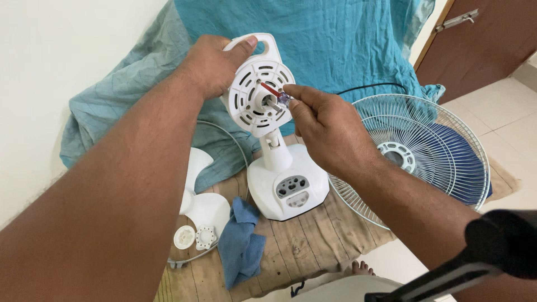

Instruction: The person wipes the wire guard of a disassembled pedestal fan with a blue cloth, turning the guard to clean different sides. They then use a screwdriver to unscrew the rear motor housing of the fan, holding the housing steady with the other hand.

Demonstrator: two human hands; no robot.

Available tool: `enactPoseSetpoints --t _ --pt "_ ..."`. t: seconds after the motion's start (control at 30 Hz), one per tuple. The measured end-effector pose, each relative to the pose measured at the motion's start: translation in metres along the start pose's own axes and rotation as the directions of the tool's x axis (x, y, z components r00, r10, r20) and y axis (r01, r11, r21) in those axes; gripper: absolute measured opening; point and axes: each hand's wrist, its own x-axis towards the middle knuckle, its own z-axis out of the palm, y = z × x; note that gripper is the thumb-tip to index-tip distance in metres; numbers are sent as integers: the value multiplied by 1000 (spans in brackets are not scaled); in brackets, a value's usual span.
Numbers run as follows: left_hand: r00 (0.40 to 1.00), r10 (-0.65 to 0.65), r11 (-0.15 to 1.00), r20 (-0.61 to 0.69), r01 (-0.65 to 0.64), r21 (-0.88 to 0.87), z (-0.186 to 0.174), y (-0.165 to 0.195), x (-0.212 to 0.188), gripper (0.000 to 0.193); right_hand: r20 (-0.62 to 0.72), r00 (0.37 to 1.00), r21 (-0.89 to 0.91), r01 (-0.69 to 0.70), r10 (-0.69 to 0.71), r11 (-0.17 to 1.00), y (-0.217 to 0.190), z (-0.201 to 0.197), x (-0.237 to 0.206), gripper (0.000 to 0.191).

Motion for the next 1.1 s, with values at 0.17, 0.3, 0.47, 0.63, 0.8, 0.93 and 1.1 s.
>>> enactPoseSetpoints --t 0.17,0.3,0.47,0.63,0.8,0.93,1.1 --pt "996 -11 999 86 14 -30 -3 3 -8 51 67 990 84 -130 124 988 0 -4 -3 44" --pt "967 -76 990 243 101 -93 -14 -6 -15 49 101 979 163 -194 179 967 -1 -8 -7 43" --pt "958 178 974 224 -138 -181 -4 -30 -22 64 158 964 380 -260 214 888 -1 -7 -11 45" --pt "987 140 981 77 -127 -145 17 -47 -24 66 166 958 455 -287 236 843 1 -6 -10 46" --pt "969 224 887 101 -160 -433 30 -53 -25 70 144 966 396 -255 215 882 -7 -3 -10 45" --pt "971 205 886 125 -130 -446 30 -56 -22 69 122 961 137 -262 246 955 -17 -7 -6 42" --pt "970 209 890 126 -135 -435 28 -56 -21 68 121 968 -59 -214 220 975 -21 -6 0 43"
